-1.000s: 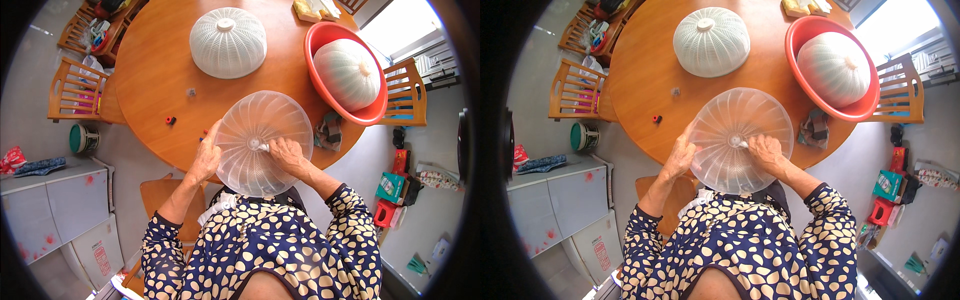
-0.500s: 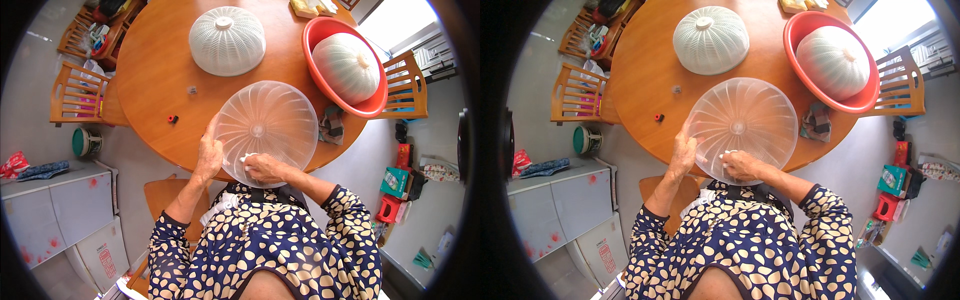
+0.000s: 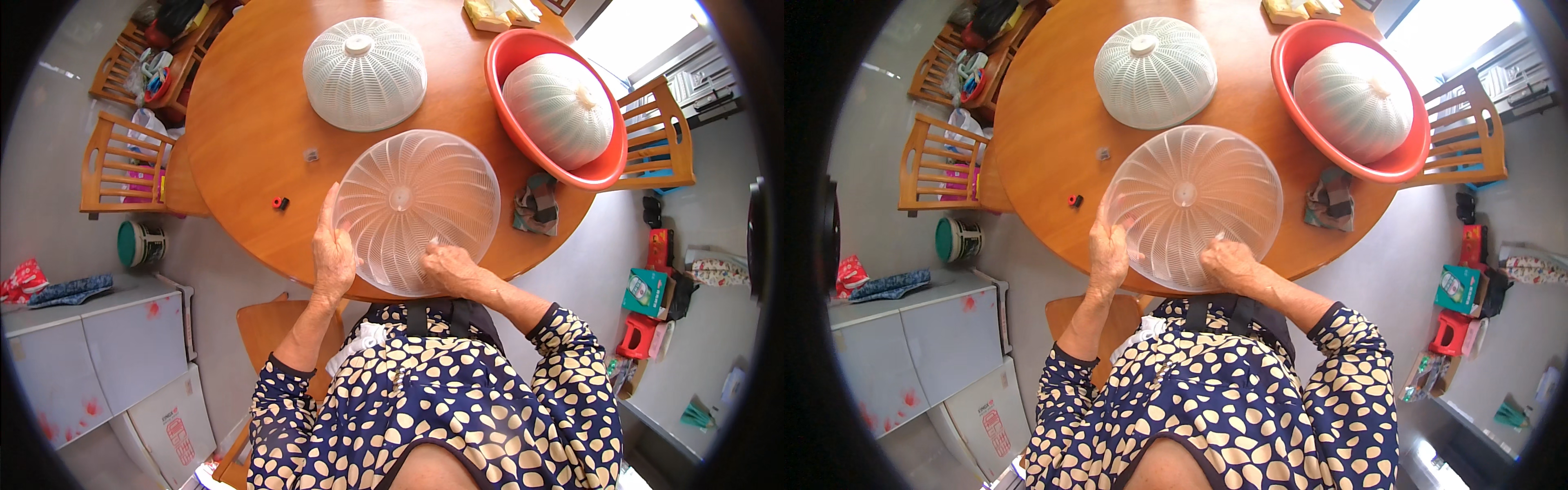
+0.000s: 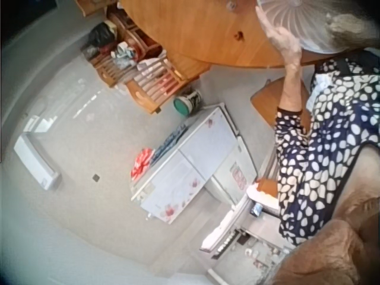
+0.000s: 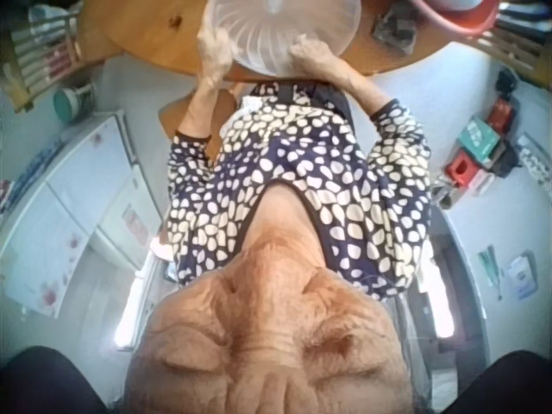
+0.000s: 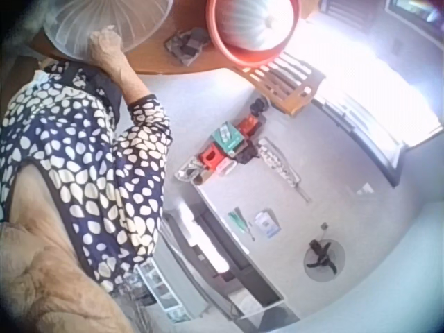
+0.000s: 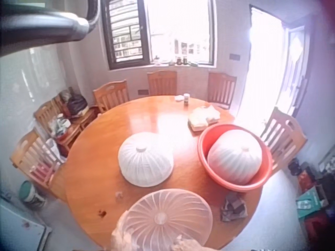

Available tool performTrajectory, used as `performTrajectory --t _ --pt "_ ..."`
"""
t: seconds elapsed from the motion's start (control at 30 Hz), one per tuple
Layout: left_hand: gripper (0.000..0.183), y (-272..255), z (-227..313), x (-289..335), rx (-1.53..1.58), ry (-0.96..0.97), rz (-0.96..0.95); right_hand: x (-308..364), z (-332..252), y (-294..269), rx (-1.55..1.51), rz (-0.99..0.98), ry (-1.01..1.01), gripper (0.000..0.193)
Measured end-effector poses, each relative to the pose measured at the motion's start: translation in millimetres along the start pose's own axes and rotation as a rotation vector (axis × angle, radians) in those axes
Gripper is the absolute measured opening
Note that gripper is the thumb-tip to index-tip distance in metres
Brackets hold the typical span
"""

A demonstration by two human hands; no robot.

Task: The person wipes the interior and exterior surfaces of white plastic baskets using a tissue and a cloth. They handle the baskets one at a time, rotating them to access different areas, and switch between cleaning materials during the process.

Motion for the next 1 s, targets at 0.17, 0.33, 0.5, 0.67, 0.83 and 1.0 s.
performTrajectory --t 0.17,0.33,0.5,0.67,0.83,1.0 --pt "0.067 -0.8 0.6 4.0 -0.057 -0.109 -0.052 -0.2 20.0 -12.4 -0.175 0.144 0.053 0.012" --pt "0.068 -7.3 -22.4 -2.0 -0.141 0.235 -0.038 -7.5 43.9 -32.3 0.357 0.467 0.173 0.013" --pt "0.068 5.0 -8.9 6.2 0.060 -0.043 0.006 -19.3 9.7 2.8 0.155 0.419 0.113 0.012" --pt "0.061 1.8 -39.4 9.5 0.002 0.111 0.024 -38.8 -30.5 9.1 -0.426 0.190 0.053 0.014" --pt "0.050 5.5 -48.6 12.7 0.166 -0.084 0.089 -29.3 -47.6 -48.2 -0.896 0.046 -0.125 0.017" --pt "0.047 -12.6 -38.6 5.4 0.396 -0.006 0.221 27.9 -25.4 -104.9 -1.164 -0.051 -0.084 0.024"
Point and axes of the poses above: each hand's wrist, its own x-axis away from the middle knuckle, its own y-axis out of the palm, z = x × y, the point moved 4 cm from there along -x, towards the middle knuckle, and after that the axes turned 9 degrees about y, right-handed, at the moved point
